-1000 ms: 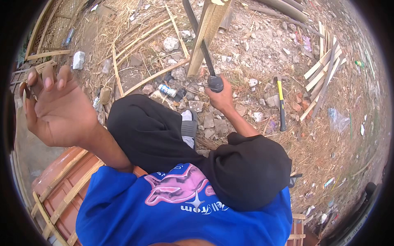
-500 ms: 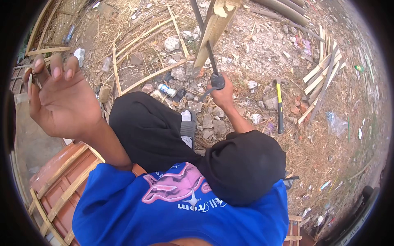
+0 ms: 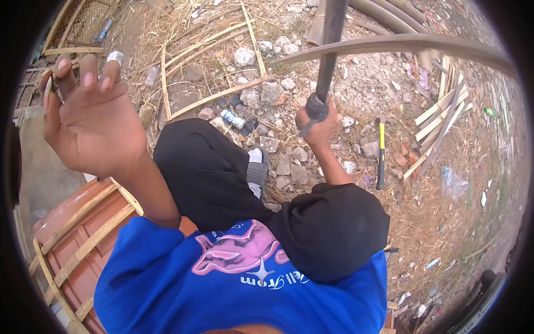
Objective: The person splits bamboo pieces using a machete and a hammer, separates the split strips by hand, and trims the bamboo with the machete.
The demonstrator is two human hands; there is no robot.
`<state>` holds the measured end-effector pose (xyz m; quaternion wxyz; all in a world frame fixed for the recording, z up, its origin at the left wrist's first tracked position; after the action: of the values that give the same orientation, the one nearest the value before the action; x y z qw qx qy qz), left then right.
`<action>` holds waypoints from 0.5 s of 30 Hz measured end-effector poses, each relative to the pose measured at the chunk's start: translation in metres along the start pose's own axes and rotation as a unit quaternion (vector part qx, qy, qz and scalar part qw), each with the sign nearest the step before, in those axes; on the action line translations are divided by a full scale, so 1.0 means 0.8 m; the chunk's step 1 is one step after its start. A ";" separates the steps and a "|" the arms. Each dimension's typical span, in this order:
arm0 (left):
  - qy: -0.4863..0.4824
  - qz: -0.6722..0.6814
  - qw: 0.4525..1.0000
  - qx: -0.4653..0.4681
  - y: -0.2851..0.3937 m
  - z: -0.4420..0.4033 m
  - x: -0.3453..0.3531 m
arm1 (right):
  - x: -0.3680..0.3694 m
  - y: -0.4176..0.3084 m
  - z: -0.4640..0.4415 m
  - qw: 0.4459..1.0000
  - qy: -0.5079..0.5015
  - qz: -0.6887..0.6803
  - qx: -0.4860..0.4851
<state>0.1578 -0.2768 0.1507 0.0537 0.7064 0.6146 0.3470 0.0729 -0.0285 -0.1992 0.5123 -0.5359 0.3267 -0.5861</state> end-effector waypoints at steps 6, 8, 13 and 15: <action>0.011 0.000 1.000 0.014 0.000 0.000 -0.001 | -0.018 0.106 0.011 0.984 0.023 0.154 0.089; 0.000 0.001 1.000 0.010 -0.002 0.000 0.007 | -0.019 0.095 0.003 0.985 0.027 0.147 0.087; -0.036 0.015 0.999 0.017 0.009 0.001 0.011 | -0.004 0.017 -0.008 0.980 0.040 0.195 0.000; -0.023 0.024 0.999 0.005 0.008 0.002 0.005 | 0.009 -0.039 -0.016 0.998 0.039 0.039 -0.001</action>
<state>0.1644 -0.2741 0.1546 0.0561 0.7288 0.5983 0.3282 0.0530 -0.0290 -0.1705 0.5216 -0.4998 0.3677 -0.5856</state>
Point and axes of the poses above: each hand's wrist, its own z-axis away from the middle knuckle, its own x-axis out of the palm, y = z × x, the point moved 10 cm from there along -z, towards the middle knuckle, and after that the axes turned 12 degrees about x, right-handed, at the moved point
